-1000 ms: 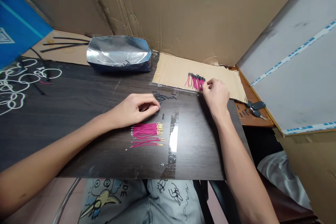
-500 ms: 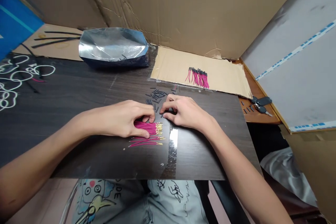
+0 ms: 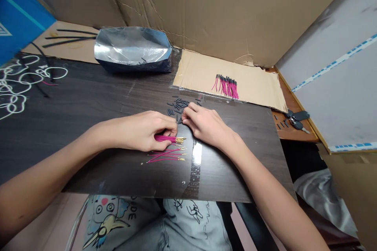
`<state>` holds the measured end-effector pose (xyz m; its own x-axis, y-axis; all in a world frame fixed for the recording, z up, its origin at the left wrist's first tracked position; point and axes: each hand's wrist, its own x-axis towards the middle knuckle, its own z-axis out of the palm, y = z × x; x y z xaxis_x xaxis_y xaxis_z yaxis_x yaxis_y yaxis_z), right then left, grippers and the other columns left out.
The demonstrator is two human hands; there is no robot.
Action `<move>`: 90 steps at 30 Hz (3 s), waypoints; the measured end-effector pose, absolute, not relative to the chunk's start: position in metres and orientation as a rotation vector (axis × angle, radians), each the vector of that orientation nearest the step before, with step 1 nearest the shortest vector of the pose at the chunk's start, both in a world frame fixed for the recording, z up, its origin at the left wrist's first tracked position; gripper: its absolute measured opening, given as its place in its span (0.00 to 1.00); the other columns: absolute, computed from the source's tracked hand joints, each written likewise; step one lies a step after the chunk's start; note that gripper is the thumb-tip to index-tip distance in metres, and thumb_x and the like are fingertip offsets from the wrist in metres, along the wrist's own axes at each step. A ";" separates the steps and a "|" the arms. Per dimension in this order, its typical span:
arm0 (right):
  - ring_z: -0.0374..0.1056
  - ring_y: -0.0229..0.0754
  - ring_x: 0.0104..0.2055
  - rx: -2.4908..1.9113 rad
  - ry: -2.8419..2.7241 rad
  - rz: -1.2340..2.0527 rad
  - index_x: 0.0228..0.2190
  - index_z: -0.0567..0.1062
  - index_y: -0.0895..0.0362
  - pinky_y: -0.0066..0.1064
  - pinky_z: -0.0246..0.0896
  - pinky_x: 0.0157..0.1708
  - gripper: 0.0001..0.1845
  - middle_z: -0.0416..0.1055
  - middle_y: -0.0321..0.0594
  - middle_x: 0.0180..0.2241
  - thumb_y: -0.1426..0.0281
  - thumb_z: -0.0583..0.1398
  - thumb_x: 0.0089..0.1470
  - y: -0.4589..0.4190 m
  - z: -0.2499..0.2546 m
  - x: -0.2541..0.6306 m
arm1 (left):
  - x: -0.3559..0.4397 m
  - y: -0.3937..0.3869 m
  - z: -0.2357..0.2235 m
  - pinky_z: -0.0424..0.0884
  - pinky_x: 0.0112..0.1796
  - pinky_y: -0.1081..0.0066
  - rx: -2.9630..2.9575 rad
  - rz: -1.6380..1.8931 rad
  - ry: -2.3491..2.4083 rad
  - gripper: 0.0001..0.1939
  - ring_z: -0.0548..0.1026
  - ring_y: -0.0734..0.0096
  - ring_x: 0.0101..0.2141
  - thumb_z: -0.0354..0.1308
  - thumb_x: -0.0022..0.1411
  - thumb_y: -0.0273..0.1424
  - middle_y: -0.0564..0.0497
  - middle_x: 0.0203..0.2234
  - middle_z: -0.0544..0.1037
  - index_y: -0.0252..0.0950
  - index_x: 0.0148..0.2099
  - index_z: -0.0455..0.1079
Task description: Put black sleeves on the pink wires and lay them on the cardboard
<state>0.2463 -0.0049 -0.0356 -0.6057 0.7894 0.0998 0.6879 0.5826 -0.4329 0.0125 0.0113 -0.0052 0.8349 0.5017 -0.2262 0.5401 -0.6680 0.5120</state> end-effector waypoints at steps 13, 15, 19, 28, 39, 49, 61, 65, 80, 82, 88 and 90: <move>0.71 0.43 0.41 -1.176 -2.523 0.437 0.53 0.78 0.52 0.35 0.59 0.33 0.15 0.73 0.43 0.47 0.67 0.56 0.70 -0.003 -0.042 0.244 | 0.005 0.024 -0.002 0.63 0.31 0.72 2.230 -0.020 0.708 0.08 0.70 0.74 0.25 0.58 0.61 0.30 0.56 0.23 0.77 0.38 0.33 0.78; 0.70 0.43 0.40 -1.174 -2.541 0.391 0.56 0.77 0.50 0.35 0.56 0.31 0.17 0.72 0.44 0.48 0.67 0.56 0.70 -0.003 -0.042 0.243 | 0.004 0.025 -0.001 0.62 0.30 0.71 2.216 -0.027 0.698 0.09 0.70 0.73 0.24 0.57 0.61 0.30 0.55 0.23 0.77 0.38 0.32 0.78; 0.69 0.42 0.39 -1.136 -2.594 0.345 0.55 0.77 0.49 0.34 0.51 0.28 0.17 0.72 0.44 0.48 0.69 0.55 0.70 -0.003 -0.041 0.240 | 0.004 0.026 0.001 0.62 0.30 0.71 2.190 -0.022 0.700 0.10 0.71 0.72 0.25 0.57 0.62 0.31 0.54 0.23 0.78 0.37 0.32 0.78; 0.67 0.45 0.43 -1.149 -2.701 0.185 0.44 0.76 0.53 0.34 0.42 0.25 0.11 0.71 0.45 0.46 0.70 0.53 0.71 0.001 -0.036 0.231 | 0.006 0.028 0.000 0.60 0.27 0.72 2.172 -0.045 0.740 0.11 0.68 0.74 0.23 0.62 0.63 0.37 0.56 0.19 0.72 0.37 0.32 0.77; 0.65 0.41 0.36 -1.079 -2.181 0.824 0.39 0.67 0.55 0.34 0.56 0.36 0.06 0.72 0.40 0.36 0.67 0.53 0.70 0.007 -0.051 0.239 | 0.001 0.035 -0.001 0.59 0.28 0.74 2.063 -0.009 0.718 0.14 0.67 0.76 0.25 0.55 0.68 0.37 0.56 0.23 0.74 0.37 0.33 0.75; 0.60 0.32 0.24 -0.953 -1.719 1.461 0.39 0.78 0.55 0.29 0.56 0.24 0.13 0.73 0.34 0.32 0.58 0.67 0.60 0.013 -0.051 0.243 | -0.001 0.036 -0.006 0.58 0.25 0.74 1.866 -0.022 0.768 0.13 0.67 0.76 0.21 0.57 0.68 0.41 0.55 0.22 0.75 0.37 0.35 0.69; 0.62 0.33 0.23 -0.988 -1.662 1.459 0.40 0.79 0.54 0.29 0.60 0.23 0.13 0.71 0.32 0.27 0.59 0.67 0.59 0.011 -0.052 0.244 | -0.001 0.040 -0.012 0.59 0.27 0.73 1.865 0.071 0.712 0.16 0.63 0.77 0.20 0.57 0.69 0.45 0.58 0.17 0.67 0.37 0.38 0.70; 0.64 0.33 0.23 -0.976 -1.654 1.454 0.39 0.78 0.54 0.31 0.62 0.25 0.12 0.70 0.31 0.26 0.60 0.67 0.58 0.011 -0.050 0.243 | -0.001 0.043 -0.016 0.57 0.25 0.72 1.837 0.097 0.720 0.16 0.61 0.76 0.20 0.57 0.69 0.45 0.57 0.19 0.64 0.36 0.38 0.72; 0.70 0.35 0.24 -0.954 -1.625 1.422 0.39 0.80 0.55 0.32 0.68 0.28 0.11 0.73 0.32 0.26 0.62 0.69 0.57 0.010 -0.052 0.245 | 0.002 0.042 -0.013 0.54 0.23 0.73 1.809 0.146 0.764 0.13 0.59 0.76 0.20 0.57 0.68 0.39 0.56 0.19 0.62 0.36 0.37 0.74; 0.70 0.35 0.23 -0.955 -1.621 1.408 0.39 0.80 0.55 0.32 0.68 0.27 0.13 0.74 0.32 0.26 0.60 0.70 0.56 0.010 -0.053 0.244 | 0.001 0.042 -0.014 0.54 0.23 0.73 1.801 0.154 0.756 0.12 0.59 0.77 0.20 0.57 0.68 0.38 0.56 0.19 0.62 0.35 0.37 0.74; 0.71 0.35 0.24 -0.906 -1.610 1.314 0.38 0.81 0.56 0.30 0.69 0.26 0.11 0.76 0.34 0.28 0.63 0.71 0.57 0.006 -0.055 0.241 | 0.000 0.043 -0.018 0.52 0.20 0.75 1.766 0.170 0.756 0.14 0.58 0.78 0.19 0.56 0.70 0.39 0.58 0.19 0.61 0.34 0.39 0.73; 0.72 0.35 0.25 -0.918 -1.604 1.269 0.38 0.81 0.55 0.30 0.70 0.26 0.10 0.76 0.34 0.29 0.63 0.71 0.56 0.005 -0.055 0.240 | 0.000 0.042 -0.018 0.51 0.19 0.75 1.740 0.190 0.759 0.13 0.57 0.79 0.18 0.57 0.70 0.39 0.58 0.18 0.60 0.33 0.39 0.73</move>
